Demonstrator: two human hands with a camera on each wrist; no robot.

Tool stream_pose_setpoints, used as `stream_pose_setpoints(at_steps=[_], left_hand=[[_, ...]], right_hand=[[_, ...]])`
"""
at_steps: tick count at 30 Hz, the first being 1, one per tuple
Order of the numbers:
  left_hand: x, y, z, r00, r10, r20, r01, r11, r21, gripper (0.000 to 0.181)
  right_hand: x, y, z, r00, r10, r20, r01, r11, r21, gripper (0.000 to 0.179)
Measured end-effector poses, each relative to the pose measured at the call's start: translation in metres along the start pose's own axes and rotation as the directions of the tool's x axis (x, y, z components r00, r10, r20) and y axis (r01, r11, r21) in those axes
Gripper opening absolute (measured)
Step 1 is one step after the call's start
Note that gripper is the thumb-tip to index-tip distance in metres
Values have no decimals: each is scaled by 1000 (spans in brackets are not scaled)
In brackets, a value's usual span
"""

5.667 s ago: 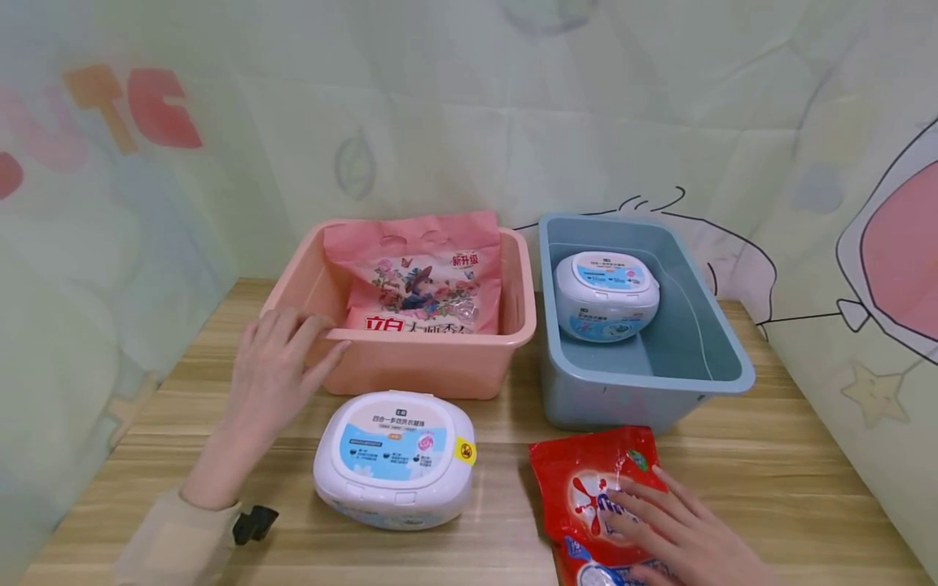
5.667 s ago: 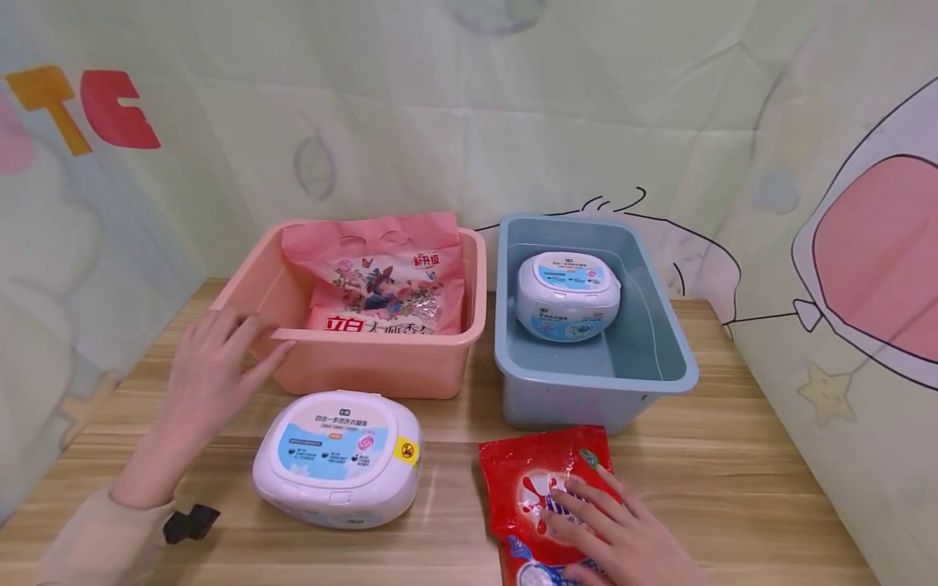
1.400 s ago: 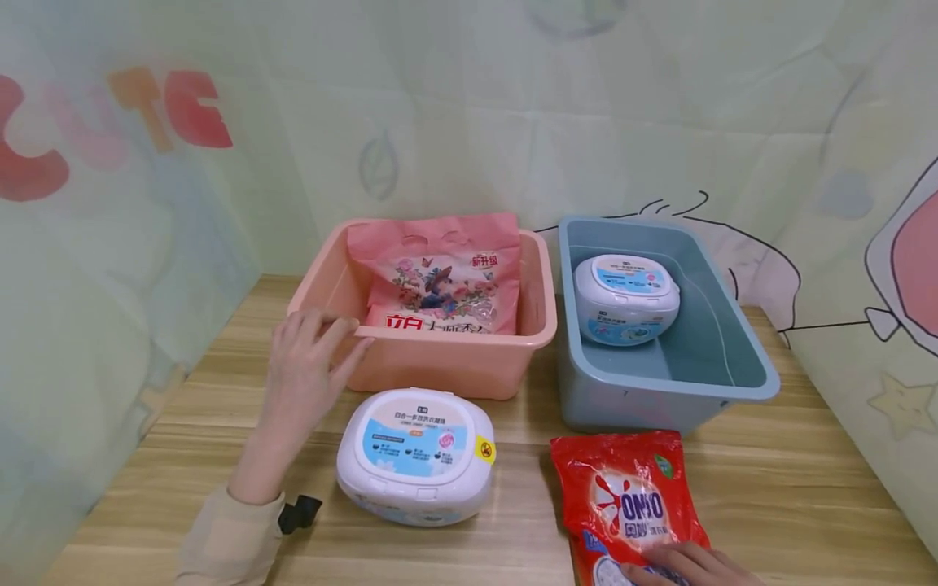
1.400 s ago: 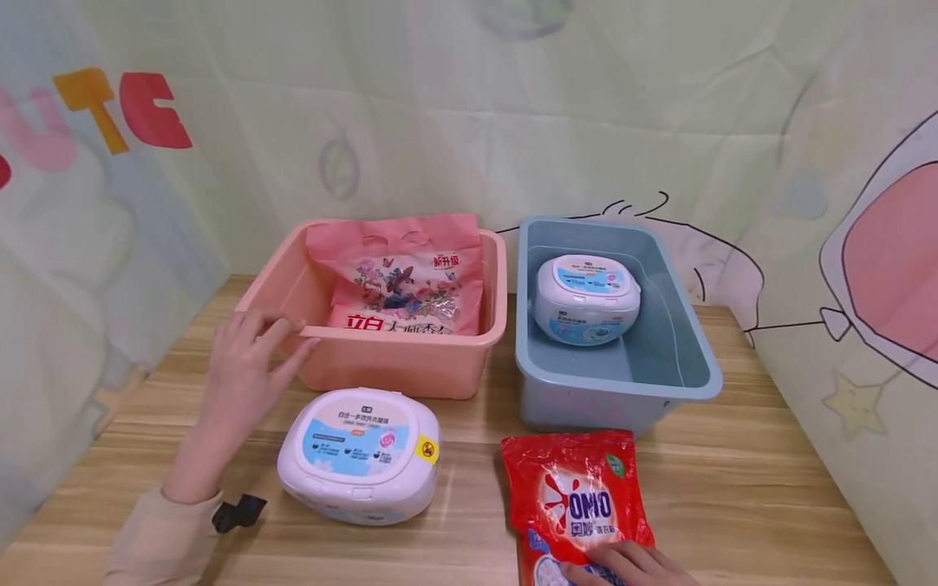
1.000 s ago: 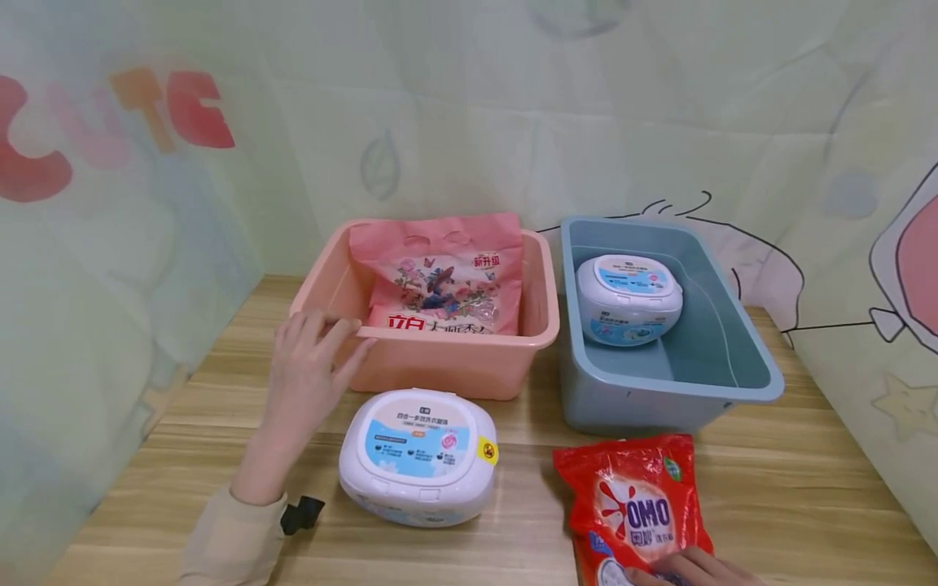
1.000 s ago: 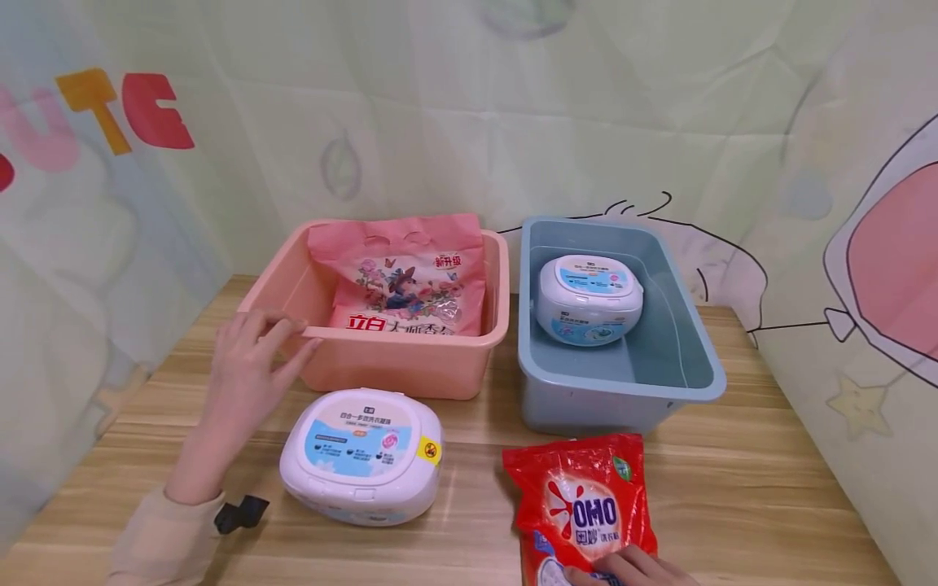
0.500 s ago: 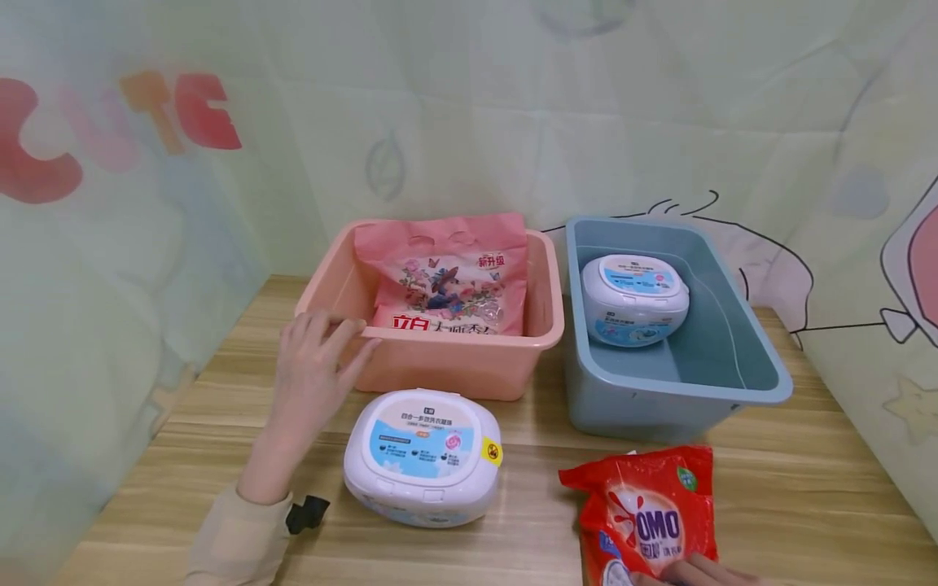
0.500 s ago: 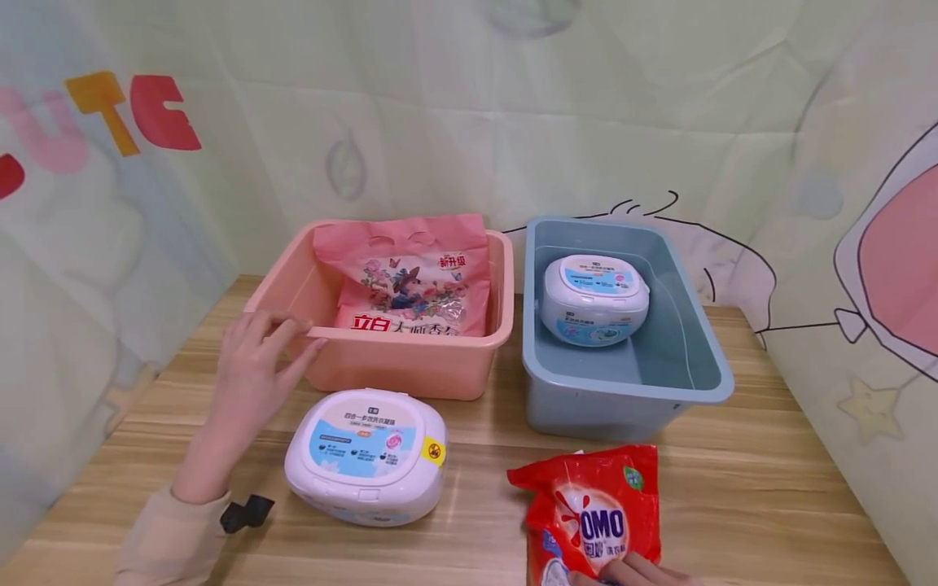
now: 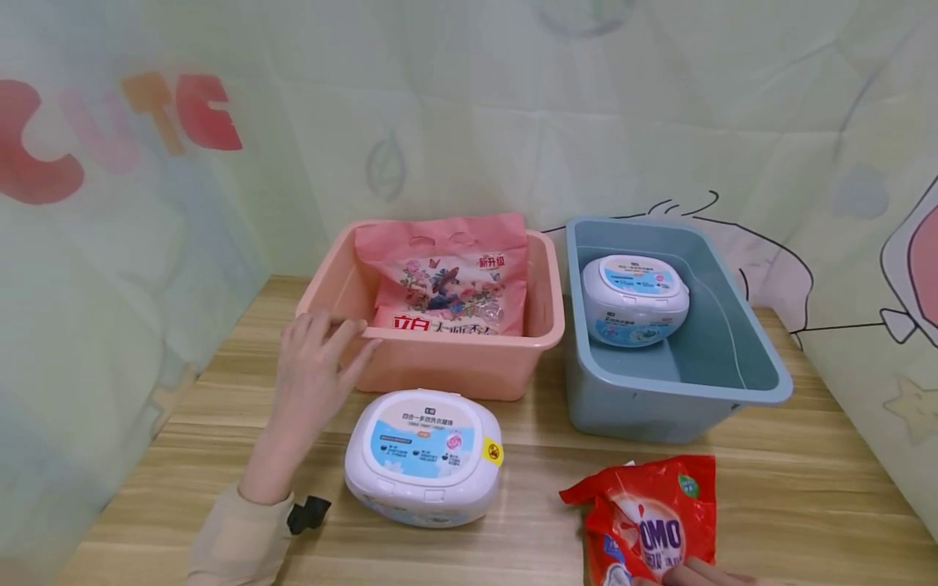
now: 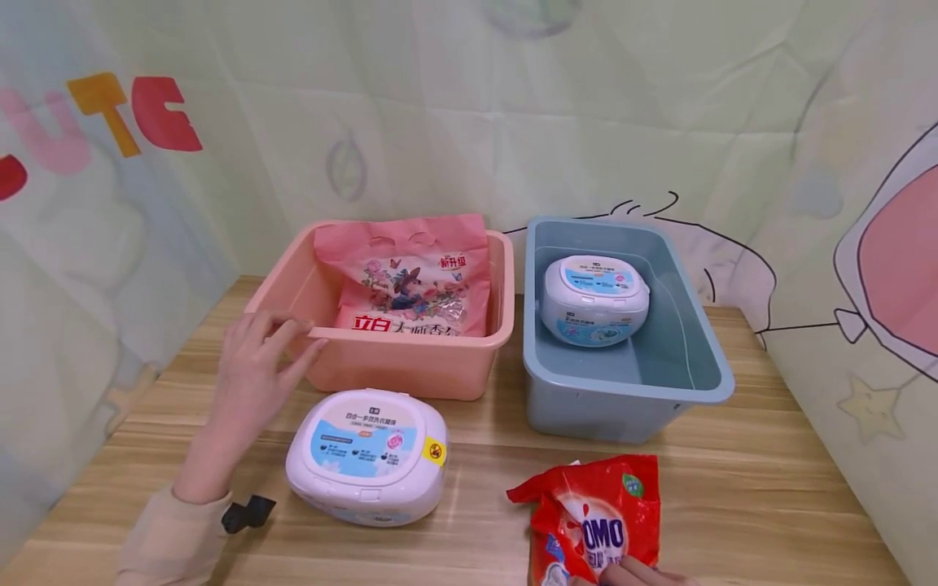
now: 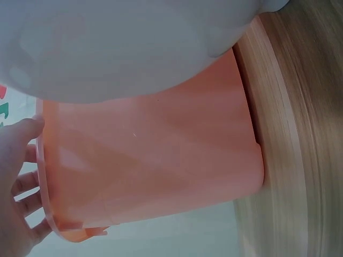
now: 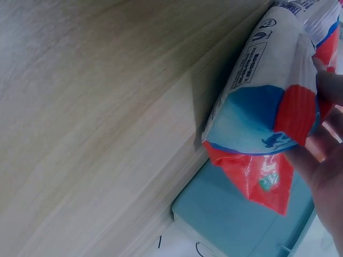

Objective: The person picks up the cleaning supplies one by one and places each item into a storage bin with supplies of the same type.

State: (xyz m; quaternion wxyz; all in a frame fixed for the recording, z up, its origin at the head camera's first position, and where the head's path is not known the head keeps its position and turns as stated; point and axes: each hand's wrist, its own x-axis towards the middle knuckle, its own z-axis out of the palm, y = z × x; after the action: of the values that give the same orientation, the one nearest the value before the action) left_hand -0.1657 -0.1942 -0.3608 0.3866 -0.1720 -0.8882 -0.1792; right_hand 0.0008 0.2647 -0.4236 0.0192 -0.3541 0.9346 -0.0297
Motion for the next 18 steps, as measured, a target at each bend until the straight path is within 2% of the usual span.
stream_pose_setpoints(at_steps=[5, 6, 8, 12, 15, 18], left_hand=[[-1, 0, 0, 1000, -3, 2, 3, 1000, -3, 28], [-1, 0, 0, 1000, -3, 3, 3, 1000, -3, 28], [-1, 0, 0, 1000, -4, 5, 4, 1000, -2, 29], [0, 0, 0, 1000, -3, 3, 3, 1000, -2, 28], [0, 0, -1, 1000, 0, -1, 0, 1000, -2, 28], [1, 0, -1, 1000, 5, -6, -5, 1000, -4, 27]], right_hand=[[1, 1, 0, 997, 38, 68, -43, 997, 69, 49], [0, 1, -1, 998, 15, 64, -18, 999, 48, 51], [0, 0, -4, 999, -26, 35, 26, 1000, 9, 55], [0, -5, -8, 992, -96, -78, 91, 994, -66, 60], [1, -5, -10, 985, -113, -134, 104, 992, -69, 59], [2, -3, -11, 984, -114, -136, 108, 993, -54, 57]])
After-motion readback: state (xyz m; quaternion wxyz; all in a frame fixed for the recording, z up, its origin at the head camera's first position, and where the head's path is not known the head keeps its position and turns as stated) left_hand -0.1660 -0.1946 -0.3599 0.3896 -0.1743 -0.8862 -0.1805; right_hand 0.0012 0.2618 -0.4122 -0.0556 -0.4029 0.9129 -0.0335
